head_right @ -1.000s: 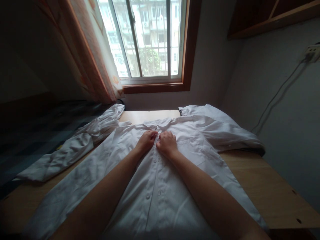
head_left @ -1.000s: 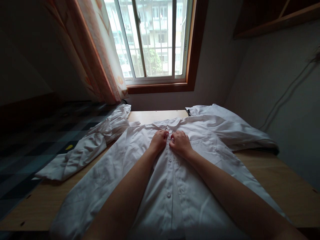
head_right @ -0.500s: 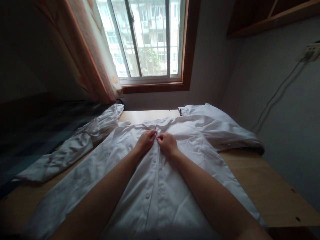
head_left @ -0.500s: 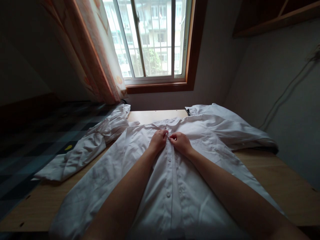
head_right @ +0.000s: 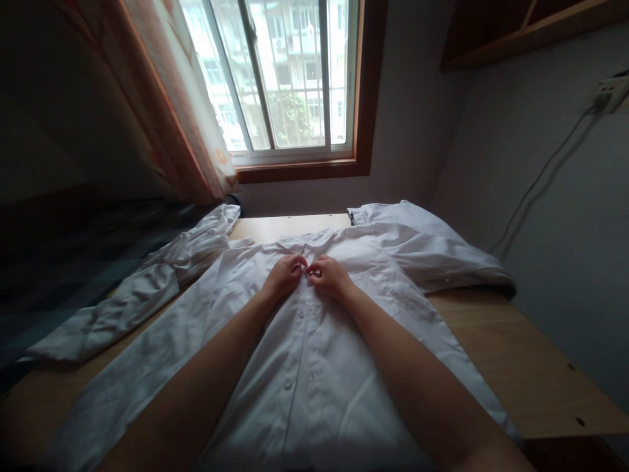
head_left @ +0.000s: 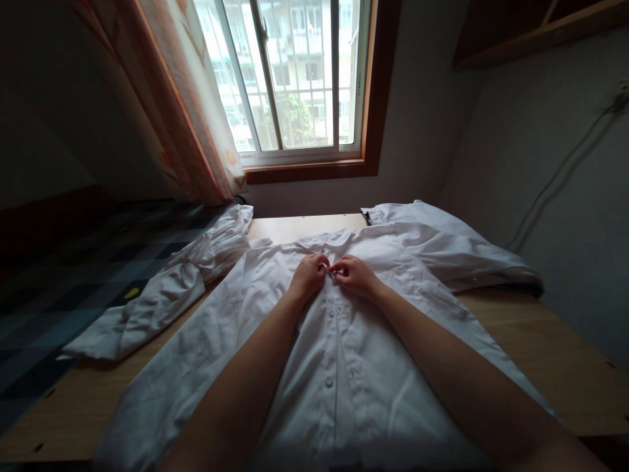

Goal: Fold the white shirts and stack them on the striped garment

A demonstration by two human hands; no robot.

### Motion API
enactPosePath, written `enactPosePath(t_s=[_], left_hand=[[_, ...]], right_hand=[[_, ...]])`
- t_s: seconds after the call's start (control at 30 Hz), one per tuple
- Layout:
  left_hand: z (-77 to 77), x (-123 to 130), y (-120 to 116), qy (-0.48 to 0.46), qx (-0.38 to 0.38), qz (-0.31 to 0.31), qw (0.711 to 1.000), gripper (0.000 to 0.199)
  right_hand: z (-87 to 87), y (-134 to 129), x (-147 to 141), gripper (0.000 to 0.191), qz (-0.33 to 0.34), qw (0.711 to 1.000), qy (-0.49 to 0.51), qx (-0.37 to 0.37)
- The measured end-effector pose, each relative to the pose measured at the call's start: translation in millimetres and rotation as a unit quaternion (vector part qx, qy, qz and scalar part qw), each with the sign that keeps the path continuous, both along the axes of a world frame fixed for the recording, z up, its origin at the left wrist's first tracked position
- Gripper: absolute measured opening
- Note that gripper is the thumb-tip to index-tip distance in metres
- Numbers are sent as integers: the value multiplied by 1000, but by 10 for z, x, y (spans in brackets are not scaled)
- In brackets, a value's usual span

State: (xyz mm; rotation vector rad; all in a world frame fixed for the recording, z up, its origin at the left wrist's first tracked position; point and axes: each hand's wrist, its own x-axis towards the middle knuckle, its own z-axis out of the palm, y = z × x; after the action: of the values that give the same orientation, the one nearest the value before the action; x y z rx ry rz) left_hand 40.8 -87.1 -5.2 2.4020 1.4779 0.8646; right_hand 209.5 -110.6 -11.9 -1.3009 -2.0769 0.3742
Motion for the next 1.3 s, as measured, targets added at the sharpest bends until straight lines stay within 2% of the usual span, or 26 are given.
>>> enactPosePath(t_s=[0.13,0.27,0.33,0.5,0.73,0.87,1.03,1.1,1.3], left_hand=[[21,6,-17,0,0,-4,1000,26],[19,12,-10,2,0,-6,1000,26],[14,15,-3,5,2,-5,1000,24],[18,16,-2,23,8,-6,1000,19],[10,-8,-2,9,2,-19,1000,10],[-2,-55,31,15,-7,-47,999,4],[40,-129,64,25,-43,-88,995,9],[61,-140,54,38,-44,-81,995,10],[127,-98,-80,110,-24,1,994,14]], right_hand=[[-15,12,11,26,8,1000,21,6],[-18,13,12,30,-71,995,1,64],[-21,8,18,29,-89,994,-26,64],[-21,-21,21,22,-81,992,-88,32],[-5,-23,12,18,-89,991,-100,23],[-4,-20,9,17,-86,991,-99,20],[19,-46,4,17,-85,991,-103,24],[30,-56,3,18,-87,990,-110,25],[29,-47,-5,17,-78,992,-102,11]])
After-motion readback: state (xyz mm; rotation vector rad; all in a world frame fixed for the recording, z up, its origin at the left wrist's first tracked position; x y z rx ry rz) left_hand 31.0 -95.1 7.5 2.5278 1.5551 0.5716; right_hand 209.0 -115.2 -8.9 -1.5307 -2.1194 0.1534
